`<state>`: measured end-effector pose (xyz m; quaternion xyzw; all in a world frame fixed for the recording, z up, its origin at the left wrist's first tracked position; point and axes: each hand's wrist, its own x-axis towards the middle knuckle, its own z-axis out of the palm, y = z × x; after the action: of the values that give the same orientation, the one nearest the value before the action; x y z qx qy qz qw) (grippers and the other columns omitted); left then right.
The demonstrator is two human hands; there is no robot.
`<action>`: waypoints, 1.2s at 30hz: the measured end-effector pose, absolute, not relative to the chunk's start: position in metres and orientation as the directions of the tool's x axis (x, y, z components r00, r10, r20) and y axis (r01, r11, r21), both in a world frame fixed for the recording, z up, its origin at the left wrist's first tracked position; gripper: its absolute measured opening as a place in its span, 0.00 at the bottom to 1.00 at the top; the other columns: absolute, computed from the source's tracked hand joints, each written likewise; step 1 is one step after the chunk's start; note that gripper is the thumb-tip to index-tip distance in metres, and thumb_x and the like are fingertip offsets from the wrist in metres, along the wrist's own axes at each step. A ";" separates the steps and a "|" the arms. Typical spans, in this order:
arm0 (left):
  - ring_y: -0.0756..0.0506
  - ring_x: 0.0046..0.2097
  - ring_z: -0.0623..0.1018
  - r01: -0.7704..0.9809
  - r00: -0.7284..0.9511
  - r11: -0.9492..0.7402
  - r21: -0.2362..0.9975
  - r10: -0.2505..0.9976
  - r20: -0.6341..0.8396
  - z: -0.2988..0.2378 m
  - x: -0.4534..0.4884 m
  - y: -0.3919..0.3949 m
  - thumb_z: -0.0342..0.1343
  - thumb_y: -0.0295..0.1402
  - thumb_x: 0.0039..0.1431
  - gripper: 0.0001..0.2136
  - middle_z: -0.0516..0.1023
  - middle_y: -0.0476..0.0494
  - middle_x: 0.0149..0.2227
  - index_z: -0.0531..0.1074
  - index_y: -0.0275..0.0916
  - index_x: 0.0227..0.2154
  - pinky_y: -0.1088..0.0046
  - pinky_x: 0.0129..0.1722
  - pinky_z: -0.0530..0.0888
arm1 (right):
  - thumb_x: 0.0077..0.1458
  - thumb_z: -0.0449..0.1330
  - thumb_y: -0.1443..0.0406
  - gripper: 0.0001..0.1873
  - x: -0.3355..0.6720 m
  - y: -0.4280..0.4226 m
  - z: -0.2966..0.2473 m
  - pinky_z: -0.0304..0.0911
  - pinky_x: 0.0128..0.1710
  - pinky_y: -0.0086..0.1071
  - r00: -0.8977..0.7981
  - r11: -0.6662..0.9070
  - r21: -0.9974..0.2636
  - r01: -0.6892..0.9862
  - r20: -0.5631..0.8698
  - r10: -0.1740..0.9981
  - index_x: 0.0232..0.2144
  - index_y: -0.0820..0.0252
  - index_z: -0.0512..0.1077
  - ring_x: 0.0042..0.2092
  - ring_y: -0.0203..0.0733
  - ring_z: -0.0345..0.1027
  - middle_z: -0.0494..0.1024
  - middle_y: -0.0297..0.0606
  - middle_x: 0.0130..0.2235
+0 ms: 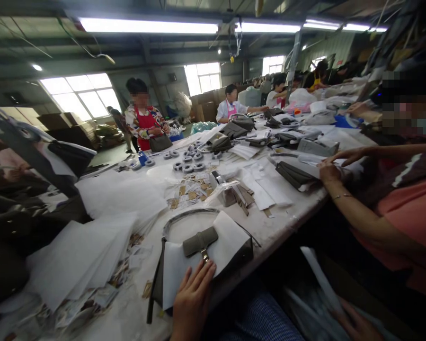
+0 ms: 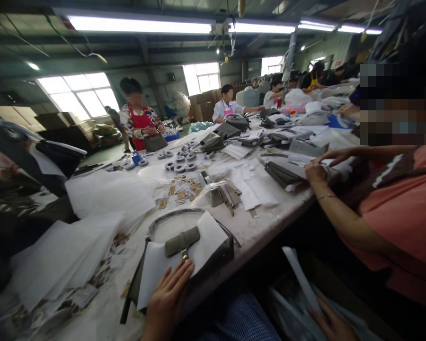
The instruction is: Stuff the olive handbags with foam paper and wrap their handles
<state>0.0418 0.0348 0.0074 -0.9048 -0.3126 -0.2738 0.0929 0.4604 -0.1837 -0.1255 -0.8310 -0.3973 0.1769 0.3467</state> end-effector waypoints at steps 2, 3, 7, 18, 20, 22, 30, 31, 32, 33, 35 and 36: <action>0.44 0.60 0.72 0.605 0.669 -0.794 0.056 0.545 0.504 0.013 0.040 0.036 0.47 0.21 0.64 0.26 0.71 0.48 0.60 0.61 0.46 0.63 0.62 0.58 0.74 | 0.54 0.53 0.47 0.28 0.443 -0.160 -0.081 0.68 0.56 0.45 0.508 -0.316 -0.739 0.594 0.040 0.861 0.48 0.54 0.78 0.56 0.57 0.70 0.79 0.44 0.52; 0.44 0.60 0.72 0.601 0.682 -0.794 0.088 0.567 0.461 0.019 0.039 0.037 0.47 0.21 0.64 0.26 0.71 0.49 0.60 0.62 0.47 0.63 0.62 0.57 0.74 | 0.58 0.53 0.49 0.28 0.432 -0.149 -0.057 0.67 0.57 0.44 0.408 -0.223 -0.737 0.638 0.077 0.910 0.52 0.56 0.76 0.57 0.55 0.69 0.78 0.45 0.54; 0.43 0.59 0.74 0.625 0.713 -0.739 0.252 0.671 0.202 0.054 0.036 0.043 0.52 0.23 0.61 0.26 0.70 0.53 0.61 0.66 0.51 0.60 0.62 0.58 0.74 | 0.62 0.56 0.63 0.21 0.380 -0.114 0.015 0.69 0.53 0.36 -0.145 0.258 -0.588 0.767 0.234 0.962 0.57 0.51 0.72 0.53 0.47 0.73 0.77 0.42 0.53; 0.44 0.56 0.77 0.537 0.791 -0.797 0.275 0.590 0.165 0.095 0.041 0.047 0.58 0.39 0.62 0.22 0.73 0.49 0.59 0.69 0.49 0.58 0.69 0.53 0.77 | 0.65 0.55 0.67 0.16 0.254 -0.033 0.038 0.66 0.42 0.38 -0.253 0.505 -0.228 0.832 0.656 0.712 0.50 0.48 0.76 0.39 0.43 0.70 0.79 0.38 0.42; 0.43 0.57 0.76 0.539 0.781 -0.807 0.241 0.586 0.215 0.091 0.042 0.042 0.61 0.41 0.60 0.25 0.72 0.46 0.60 0.67 0.47 0.60 0.67 0.55 0.75 | 0.65 0.55 0.67 0.15 0.244 -0.025 0.034 0.67 0.40 0.36 -0.231 0.501 -0.231 0.834 0.678 0.698 0.50 0.49 0.77 0.38 0.42 0.71 0.80 0.38 0.41; 0.42 0.58 0.75 0.556 0.769 -0.803 0.214 0.594 0.235 0.084 0.042 0.039 0.62 0.39 0.59 0.28 0.71 0.44 0.61 0.64 0.46 0.62 0.64 0.57 0.74 | 0.66 0.54 0.68 0.16 0.239 -0.021 0.028 0.68 0.41 0.34 -0.209 0.505 -0.242 0.828 0.703 0.679 0.50 0.50 0.77 0.39 0.41 0.73 0.80 0.38 0.42; 0.42 0.59 0.73 0.636 0.718 -0.769 0.072 0.623 0.311 0.052 0.042 0.034 0.53 0.24 0.64 0.24 0.69 0.44 0.62 0.63 0.44 0.62 0.59 0.56 0.74 | 0.66 0.51 0.73 0.21 0.251 -0.026 0.016 0.72 0.47 0.34 -0.298 0.650 -0.261 0.713 0.726 0.619 0.57 0.56 0.70 0.45 0.40 0.75 0.81 0.39 0.46; 0.42 0.60 0.72 0.634 0.716 -0.772 0.048 0.610 0.339 0.048 0.042 0.032 0.52 0.24 0.65 0.23 0.68 0.44 0.62 0.62 0.43 0.62 0.58 0.57 0.74 | 0.66 0.52 0.72 0.21 0.257 -0.027 0.019 0.71 0.50 0.35 -0.329 0.663 -0.232 0.712 0.724 0.606 0.58 0.55 0.70 0.46 0.39 0.75 0.82 0.38 0.46; 0.41 0.61 0.72 0.630 0.715 -0.776 0.028 0.594 0.368 0.045 0.042 0.031 0.52 0.25 0.66 0.23 0.68 0.43 0.62 0.62 0.42 0.63 0.57 0.57 0.74 | 0.65 0.53 0.72 0.21 0.263 -0.026 0.024 0.69 0.53 0.37 -0.360 0.669 -0.195 0.717 0.718 0.595 0.58 0.54 0.70 0.48 0.40 0.75 0.82 0.38 0.46; 0.41 0.62 0.71 0.630 0.711 -0.777 0.013 0.583 0.394 0.043 0.042 0.029 0.52 0.26 0.67 0.23 0.68 0.42 0.62 0.61 0.41 0.63 0.56 0.58 0.73 | 0.65 0.53 0.72 0.22 0.271 -0.025 0.029 0.66 0.58 0.40 -0.393 0.668 -0.155 0.728 0.704 0.591 0.59 0.53 0.69 0.50 0.41 0.74 0.81 0.37 0.48; 0.41 0.62 0.69 0.641 0.694 -0.768 0.007 0.582 0.424 0.039 0.042 0.026 0.51 0.27 0.67 0.22 0.69 0.41 0.62 0.61 0.41 0.63 0.56 0.59 0.72 | 0.65 0.54 0.72 0.25 0.287 -0.017 0.041 0.55 0.65 0.47 -0.450 0.644 -0.072 0.761 0.657 0.605 0.62 0.51 0.65 0.58 0.44 0.68 0.78 0.37 0.54; 0.41 0.63 0.69 0.649 0.685 -0.761 0.009 0.590 0.428 0.039 0.043 0.024 0.51 0.28 0.68 0.22 0.69 0.41 0.62 0.61 0.41 0.63 0.56 0.60 0.71 | 0.64 0.54 0.73 0.27 0.295 -0.012 0.046 0.50 0.68 0.50 -0.474 0.630 -0.031 0.776 0.630 0.615 0.63 0.50 0.63 0.62 0.47 0.63 0.74 0.37 0.58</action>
<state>0.0426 0.0243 0.0387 -0.9150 -0.3384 -0.2075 0.0717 0.2949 -0.0117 0.0465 -0.4098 -0.8485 -0.1306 0.3084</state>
